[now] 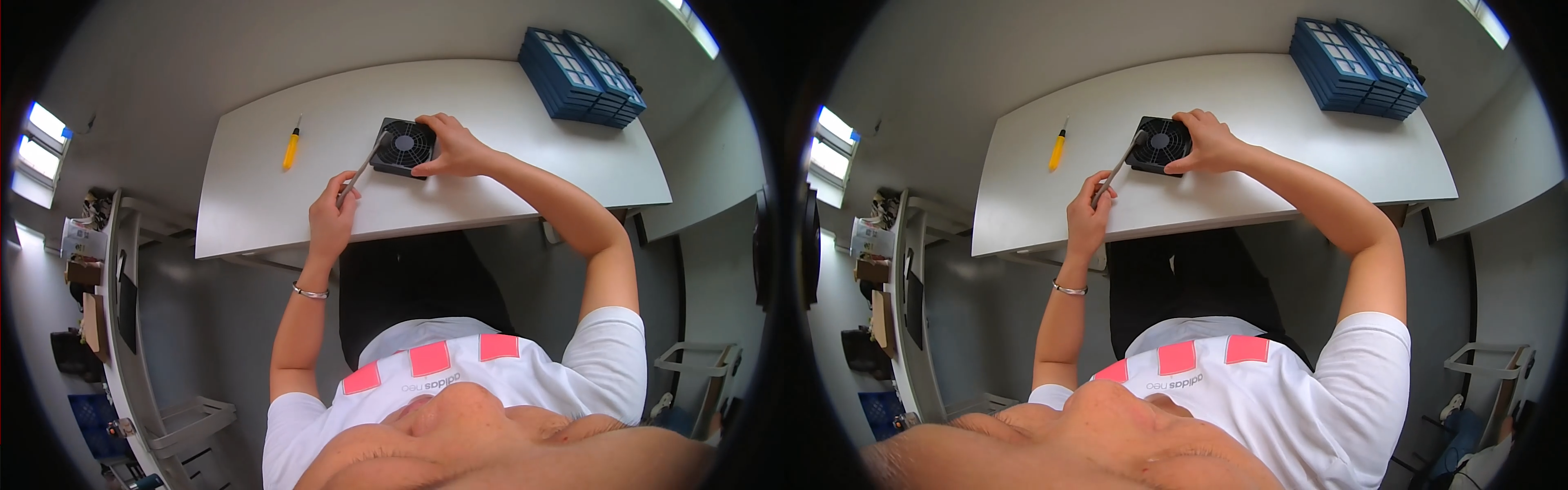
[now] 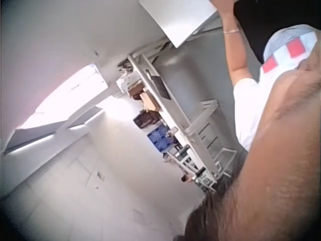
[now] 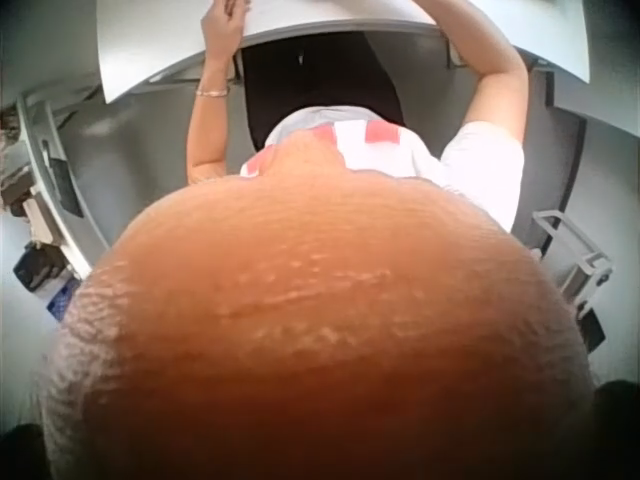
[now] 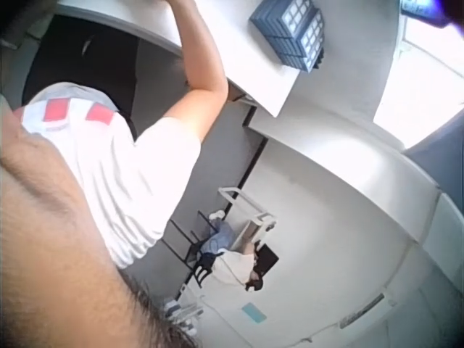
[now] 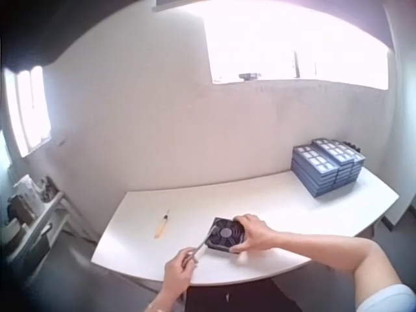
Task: The recorder uses a screwdriver to remove screws and disassemble a black computer cooling fan on a white desk.
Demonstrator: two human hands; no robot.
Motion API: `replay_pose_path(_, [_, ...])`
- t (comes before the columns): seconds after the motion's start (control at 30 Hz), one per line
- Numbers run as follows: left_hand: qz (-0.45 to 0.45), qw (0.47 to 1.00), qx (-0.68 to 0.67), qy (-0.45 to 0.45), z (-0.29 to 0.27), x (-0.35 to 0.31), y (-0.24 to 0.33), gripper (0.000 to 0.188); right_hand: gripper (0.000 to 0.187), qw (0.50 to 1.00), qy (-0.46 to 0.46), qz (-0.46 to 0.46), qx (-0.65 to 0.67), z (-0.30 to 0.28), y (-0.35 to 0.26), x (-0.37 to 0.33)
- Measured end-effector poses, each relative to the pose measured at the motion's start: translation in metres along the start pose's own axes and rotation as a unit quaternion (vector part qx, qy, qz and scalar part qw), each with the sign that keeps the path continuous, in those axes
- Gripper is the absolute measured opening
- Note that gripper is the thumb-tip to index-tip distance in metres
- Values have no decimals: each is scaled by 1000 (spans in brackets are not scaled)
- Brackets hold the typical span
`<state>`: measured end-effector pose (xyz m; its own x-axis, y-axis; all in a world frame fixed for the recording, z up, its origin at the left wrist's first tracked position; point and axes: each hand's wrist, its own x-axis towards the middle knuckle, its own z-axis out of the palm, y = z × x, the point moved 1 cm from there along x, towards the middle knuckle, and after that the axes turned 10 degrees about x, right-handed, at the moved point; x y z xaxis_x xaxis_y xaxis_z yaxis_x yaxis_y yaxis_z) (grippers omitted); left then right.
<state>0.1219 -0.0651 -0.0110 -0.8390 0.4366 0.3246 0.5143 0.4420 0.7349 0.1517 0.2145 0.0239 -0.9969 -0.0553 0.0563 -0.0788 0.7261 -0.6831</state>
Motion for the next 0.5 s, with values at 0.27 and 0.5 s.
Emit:
replay_pose_path(0.27, [-19, 999, 16, -27, -17, -2, -5, 34, 111, 988, -114, -98, 25, -30, 25, 4])
replay_pose_path(0.5, [-17, 966, 251, -65, -33, 18, -17, 46, 126, 976, -155, -149, 43, -23, 31, 19])
